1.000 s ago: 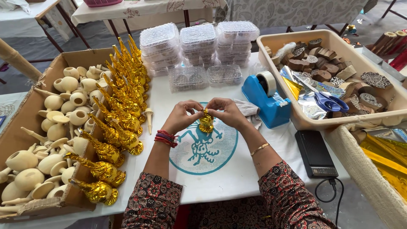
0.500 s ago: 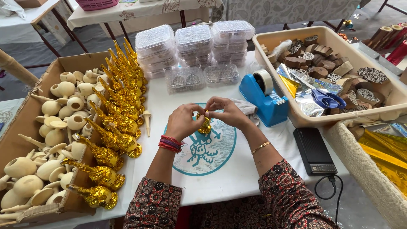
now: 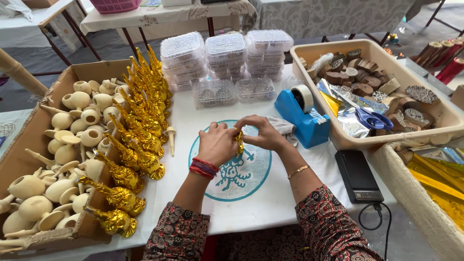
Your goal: The recorder is wrapping small decorative wooden or clay vessels in gold foil and securing them with tape.
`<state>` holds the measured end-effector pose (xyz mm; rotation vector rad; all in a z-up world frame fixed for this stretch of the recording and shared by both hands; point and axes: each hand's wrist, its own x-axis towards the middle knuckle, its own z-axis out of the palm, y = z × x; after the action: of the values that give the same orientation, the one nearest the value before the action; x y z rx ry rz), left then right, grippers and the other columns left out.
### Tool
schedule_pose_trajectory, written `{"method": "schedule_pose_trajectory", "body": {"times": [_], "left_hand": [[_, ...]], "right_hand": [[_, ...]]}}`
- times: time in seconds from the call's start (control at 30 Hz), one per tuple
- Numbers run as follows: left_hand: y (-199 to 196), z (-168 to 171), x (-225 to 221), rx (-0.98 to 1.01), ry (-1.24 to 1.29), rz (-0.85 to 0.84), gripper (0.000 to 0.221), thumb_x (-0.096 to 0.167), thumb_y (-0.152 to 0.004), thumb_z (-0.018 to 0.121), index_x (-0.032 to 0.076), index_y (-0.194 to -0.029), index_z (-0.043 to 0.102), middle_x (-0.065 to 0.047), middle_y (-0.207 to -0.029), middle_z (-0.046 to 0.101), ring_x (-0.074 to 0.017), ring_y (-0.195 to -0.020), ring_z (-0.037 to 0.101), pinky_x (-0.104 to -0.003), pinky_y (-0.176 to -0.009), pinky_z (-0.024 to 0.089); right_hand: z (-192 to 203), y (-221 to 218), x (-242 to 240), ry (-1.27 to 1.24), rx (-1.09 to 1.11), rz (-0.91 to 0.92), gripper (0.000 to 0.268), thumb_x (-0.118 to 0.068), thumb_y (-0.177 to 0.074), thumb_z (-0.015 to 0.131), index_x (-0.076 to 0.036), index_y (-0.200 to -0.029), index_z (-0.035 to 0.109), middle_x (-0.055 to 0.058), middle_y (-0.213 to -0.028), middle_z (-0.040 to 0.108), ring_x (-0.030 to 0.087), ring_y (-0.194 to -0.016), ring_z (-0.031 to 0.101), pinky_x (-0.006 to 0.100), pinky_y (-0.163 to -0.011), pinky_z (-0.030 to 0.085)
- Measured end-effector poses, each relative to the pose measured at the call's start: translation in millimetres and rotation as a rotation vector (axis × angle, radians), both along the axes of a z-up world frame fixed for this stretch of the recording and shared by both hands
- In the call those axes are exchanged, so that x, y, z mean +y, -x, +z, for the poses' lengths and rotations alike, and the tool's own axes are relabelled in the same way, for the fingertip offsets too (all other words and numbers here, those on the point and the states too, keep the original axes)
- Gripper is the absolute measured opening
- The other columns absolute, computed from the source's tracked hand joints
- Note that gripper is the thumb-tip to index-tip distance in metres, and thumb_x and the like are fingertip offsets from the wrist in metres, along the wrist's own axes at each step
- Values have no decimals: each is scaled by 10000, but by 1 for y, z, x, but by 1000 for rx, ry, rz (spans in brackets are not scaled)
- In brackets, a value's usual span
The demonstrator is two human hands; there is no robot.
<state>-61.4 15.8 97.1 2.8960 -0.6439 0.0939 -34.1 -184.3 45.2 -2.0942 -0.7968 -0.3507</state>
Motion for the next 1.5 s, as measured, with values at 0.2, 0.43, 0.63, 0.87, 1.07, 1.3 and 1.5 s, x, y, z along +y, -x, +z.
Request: {"method": "schedule_pose_trajectory", "body": {"times": [0.2, 0.43, 0.63, 0.87, 1.07, 1.3, 1.5], "left_hand": [[-45, -32, 34, 132, 533, -233, 301, 250, -876, 700, 220, -1166, 773, -58, -1231, 713, -237, -1165, 646, -403, -1010, 525], [-72, -54, 45, 274, 774, -350, 493, 165, -861, 742, 152, -1330, 593, -89, -1244, 685, -195, -1149, 633, -364, -960, 523], [-76, -70, 47, 545, 735, -186, 538, 71, -797, 754, 140, -1299, 574, -90, -1021, 725, -163, -957, 708, -308, -881, 576], [-69, -72, 38, 555, 688, -158, 512, -22, -760, 805, 107, -1223, 628, -31, -897, 748, -129, -864, 726, -287, -827, 593], [-68, -67, 38, 536, 656, -159, 435, -13, -774, 810, 99, -1164, 653, 0, -885, 750, -111, -841, 717, -282, -797, 578], [-68, -68, 34, 571, 724, -189, 479, 13, -759, 836, 90, -1156, 579, 24, -840, 687, -96, -781, 667, -265, -753, 563], [-68, -75, 30, 597, 712, -140, 459, 13, -767, 811, 87, -1162, 591, -16, -778, 710, -97, -734, 686, -262, -724, 569]], "right_hand": [[-1, -1, -1, 62, -14, 23, 179, -216, -811, 767, -144, -971, 732, 7, -1177, 744, 202, -1192, 667, 422, -1120, 447], [2, 7, 7, 258, -93, -77, 256, -450, -877, 771, -214, -970, 803, -13, -1324, 655, 228, -1370, 477, 474, -1157, 255], [1, 7, 14, 365, -109, -164, 272, -496, -888, 735, -234, -880, 809, -23, -1261, 677, 244, -1427, 424, 521, -1162, 184], [1, 7, 19, 385, -35, -209, 261, -473, -881, 743, -221, -860, 807, -35, -1190, 697, 251, -1434, 410, 548, -1193, 109], [-4, 6, 17, 349, -62, -206, 261, -467, -880, 745, -214, -852, 802, -27, -1224, 694, 255, -1449, 406, 540, -1185, 128], [-12, 2, 16, 264, -79, -186, 228, -436, -848, 795, -208, -840, 804, -3, -1266, 687, 263, -1437, 400, 484, -1132, 209], [-16, 1, 14, 227, -65, -188, 234, -406, -822, 826, -177, -838, 783, -20, -1227, 709, 250, -1403, 456, 453, -1124, 252]]}}
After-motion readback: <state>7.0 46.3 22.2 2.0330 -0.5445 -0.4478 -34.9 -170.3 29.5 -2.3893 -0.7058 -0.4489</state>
